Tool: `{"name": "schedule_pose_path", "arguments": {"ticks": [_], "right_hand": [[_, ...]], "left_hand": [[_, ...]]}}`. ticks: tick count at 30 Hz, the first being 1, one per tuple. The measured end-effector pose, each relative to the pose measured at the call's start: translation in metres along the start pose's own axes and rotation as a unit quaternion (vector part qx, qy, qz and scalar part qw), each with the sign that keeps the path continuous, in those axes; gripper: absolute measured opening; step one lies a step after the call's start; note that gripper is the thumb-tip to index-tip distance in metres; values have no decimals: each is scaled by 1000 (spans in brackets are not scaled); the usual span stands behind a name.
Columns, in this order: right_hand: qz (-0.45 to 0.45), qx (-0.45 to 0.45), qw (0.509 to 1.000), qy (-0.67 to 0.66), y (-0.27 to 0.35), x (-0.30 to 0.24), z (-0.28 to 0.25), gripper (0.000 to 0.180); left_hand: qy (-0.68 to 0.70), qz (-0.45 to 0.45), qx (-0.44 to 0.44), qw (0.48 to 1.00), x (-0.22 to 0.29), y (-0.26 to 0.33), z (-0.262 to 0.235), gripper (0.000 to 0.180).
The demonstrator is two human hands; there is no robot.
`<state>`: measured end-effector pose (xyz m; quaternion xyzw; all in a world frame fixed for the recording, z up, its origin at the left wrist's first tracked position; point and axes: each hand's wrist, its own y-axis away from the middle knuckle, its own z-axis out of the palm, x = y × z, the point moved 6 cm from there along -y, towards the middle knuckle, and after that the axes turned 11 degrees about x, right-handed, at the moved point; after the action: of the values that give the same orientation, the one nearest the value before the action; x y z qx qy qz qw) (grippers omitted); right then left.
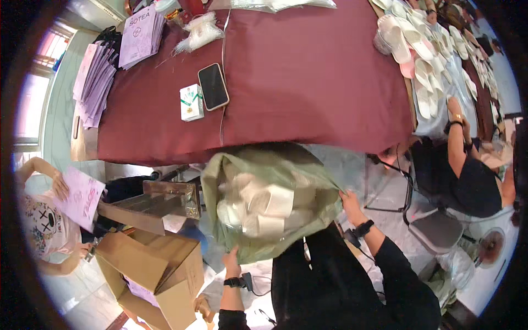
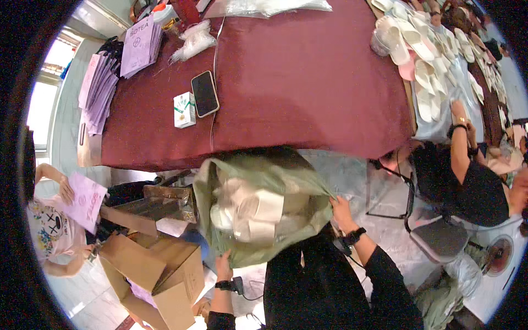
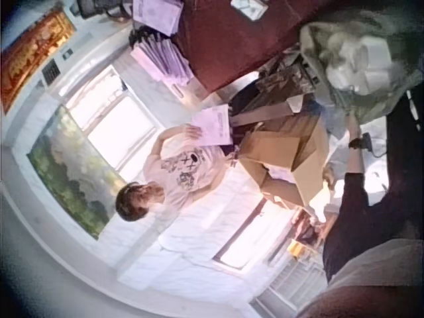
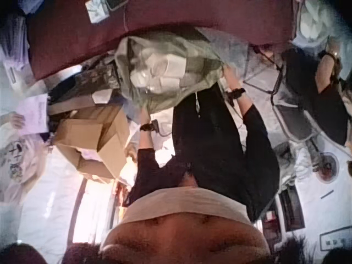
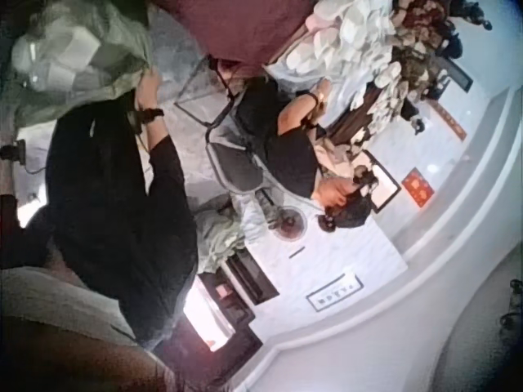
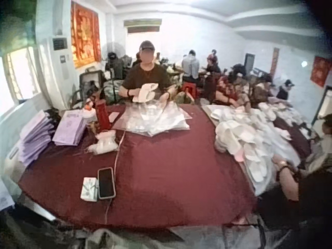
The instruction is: Packing pairs of slippers into plastic bags and placing them into a large collection sack.
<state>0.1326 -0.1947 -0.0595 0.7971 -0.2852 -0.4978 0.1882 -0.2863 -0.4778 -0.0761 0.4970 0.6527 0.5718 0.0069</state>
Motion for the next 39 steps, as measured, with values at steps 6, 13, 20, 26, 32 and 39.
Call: {"name": "schedule_pose_path", "arguments": {"ticks": [6,13,20,26,32,39], "right_hand": [[56,31,977,-203,41,-53,-15,19],[51,78,946,-311,125,-54,-83,11],[6,107,927,-359,148,-54,-159,11],[-19,106,902,-418,190,-60,-215,27],[-14,91,986,-142,168,19,-216,28],[81,119,981,-132,121,151,-246,32]], "left_hand": [[-70,106,-10,992,73,-28,-20,29],[-102,198,-6,975,141,2,27,30],[24,222,-164,961,218,84,71,21],[71,260,-206,941,262,181,115,21],[-13,240,-225,944,222,178,188,24],[-181,314,-173,916,169,187,247,24]]}}
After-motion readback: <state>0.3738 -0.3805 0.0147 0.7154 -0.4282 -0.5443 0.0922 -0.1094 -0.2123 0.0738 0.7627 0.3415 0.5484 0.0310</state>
